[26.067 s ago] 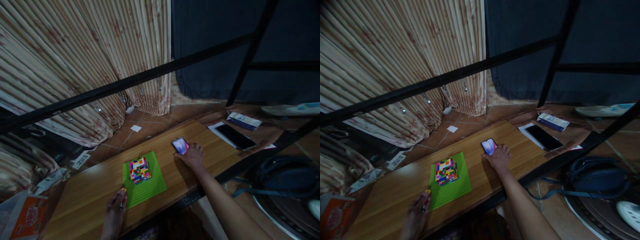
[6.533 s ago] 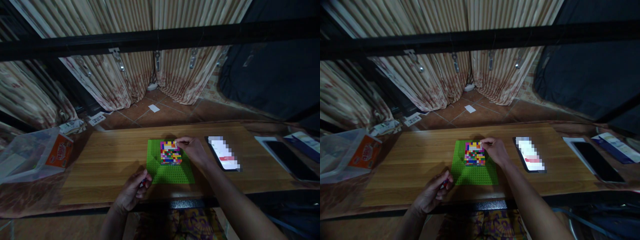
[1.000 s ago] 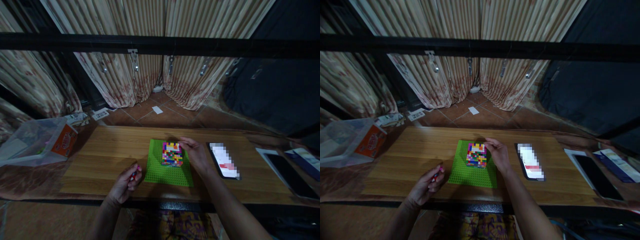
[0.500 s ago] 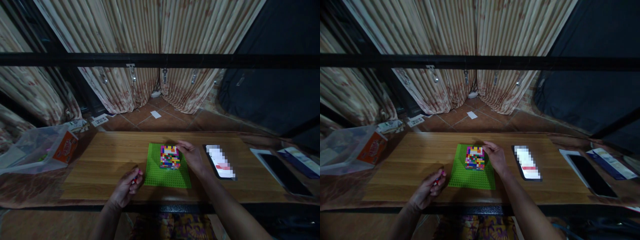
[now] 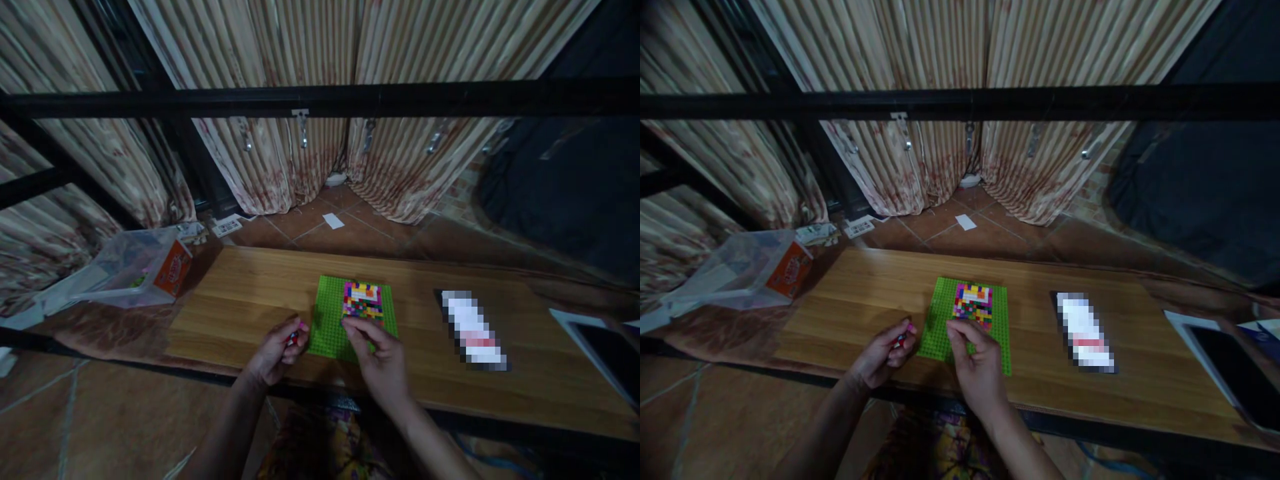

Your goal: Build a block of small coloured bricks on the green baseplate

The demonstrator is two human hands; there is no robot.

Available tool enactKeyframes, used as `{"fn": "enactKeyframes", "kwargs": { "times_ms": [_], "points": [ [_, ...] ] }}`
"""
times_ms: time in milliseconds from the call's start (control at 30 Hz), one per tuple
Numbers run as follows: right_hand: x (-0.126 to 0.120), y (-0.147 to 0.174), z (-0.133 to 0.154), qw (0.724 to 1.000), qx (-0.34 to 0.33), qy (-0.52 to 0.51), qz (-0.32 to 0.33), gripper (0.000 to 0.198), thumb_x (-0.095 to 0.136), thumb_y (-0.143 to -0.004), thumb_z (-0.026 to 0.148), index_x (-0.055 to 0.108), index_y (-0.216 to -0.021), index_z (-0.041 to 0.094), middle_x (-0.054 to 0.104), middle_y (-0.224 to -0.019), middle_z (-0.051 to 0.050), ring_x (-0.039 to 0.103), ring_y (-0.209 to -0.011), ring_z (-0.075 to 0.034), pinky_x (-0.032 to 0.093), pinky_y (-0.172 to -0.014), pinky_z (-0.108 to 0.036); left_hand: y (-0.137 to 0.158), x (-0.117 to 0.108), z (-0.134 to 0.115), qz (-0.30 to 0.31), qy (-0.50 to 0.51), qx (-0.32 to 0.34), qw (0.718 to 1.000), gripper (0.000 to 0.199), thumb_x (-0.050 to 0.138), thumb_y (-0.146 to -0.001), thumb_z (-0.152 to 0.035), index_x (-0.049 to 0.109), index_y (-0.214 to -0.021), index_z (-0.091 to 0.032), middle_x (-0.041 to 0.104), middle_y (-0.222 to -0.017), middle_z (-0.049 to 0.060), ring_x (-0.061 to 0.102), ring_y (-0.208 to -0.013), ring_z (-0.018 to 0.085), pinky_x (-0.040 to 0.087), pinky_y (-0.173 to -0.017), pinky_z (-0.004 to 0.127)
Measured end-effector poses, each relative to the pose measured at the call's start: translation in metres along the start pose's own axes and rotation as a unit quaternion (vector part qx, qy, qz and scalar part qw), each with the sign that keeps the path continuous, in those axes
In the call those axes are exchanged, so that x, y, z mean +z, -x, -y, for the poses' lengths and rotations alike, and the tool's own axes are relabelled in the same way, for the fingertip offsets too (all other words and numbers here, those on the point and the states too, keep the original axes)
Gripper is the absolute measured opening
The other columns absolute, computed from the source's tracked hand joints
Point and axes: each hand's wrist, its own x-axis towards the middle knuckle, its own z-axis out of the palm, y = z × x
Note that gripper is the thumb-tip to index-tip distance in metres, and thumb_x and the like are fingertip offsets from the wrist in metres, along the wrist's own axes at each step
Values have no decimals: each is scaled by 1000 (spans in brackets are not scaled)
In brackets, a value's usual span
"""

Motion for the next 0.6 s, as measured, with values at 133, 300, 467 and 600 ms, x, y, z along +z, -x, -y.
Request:
{"fn": "enactKeyframes", "kwargs": {
  "times_ms": [133, 300, 467, 600],
  "points": [
    [21, 9, 3, 997, -8, 34, 69, 20, 51, -86, 21, 67, -99, 22, 67, -87, -4, 62, -80, -15, 49, -72, -26, 4, 1, -2, 11, -30, -1, 1000, 25, 64, -77, -38, 56, -80, -14, 44, -56, -6, 21, -38, -1, 8, -35, 12],
    [35, 7, 1, 995, 3, 55, 89, 25, 52, -84, 19, 64, -105, 21, 64, -85, -3, 60, -75, -14, 49, -67, -25, 8, 1, -3, 16, -81, -5, 997, 28, 68, -73, -39, 54, -74, -14, 41, -55, -7, 19, -38, -1, 6, -35, 13],
    [39, 5, 4, 994, 11, 25, 110, 22, 55, -83, 19, 66, -101, 22, 64, -84, -3, 60, -76, -14, 48, -67, -25, 7, 3, -4, 49, -134, -17, 990, 32, 68, -73, -40, 50, -66, -14, 39, -54, -7, 19, -38, 0, 8, -36, 16],
    [39, 4, 8, 992, 11, 8, 125, 18, 53, -85, 18, 70, -85, 24, 65, -76, -1, 59, -73, -13, 46, -68, -25, 6, 4, -4, 44, -158, -21, 986, 34, 70, -70, -42, 50, -66, -15, 40, -53, -7, 19, -38, 0, 7, -36, 16]
  ]
}}
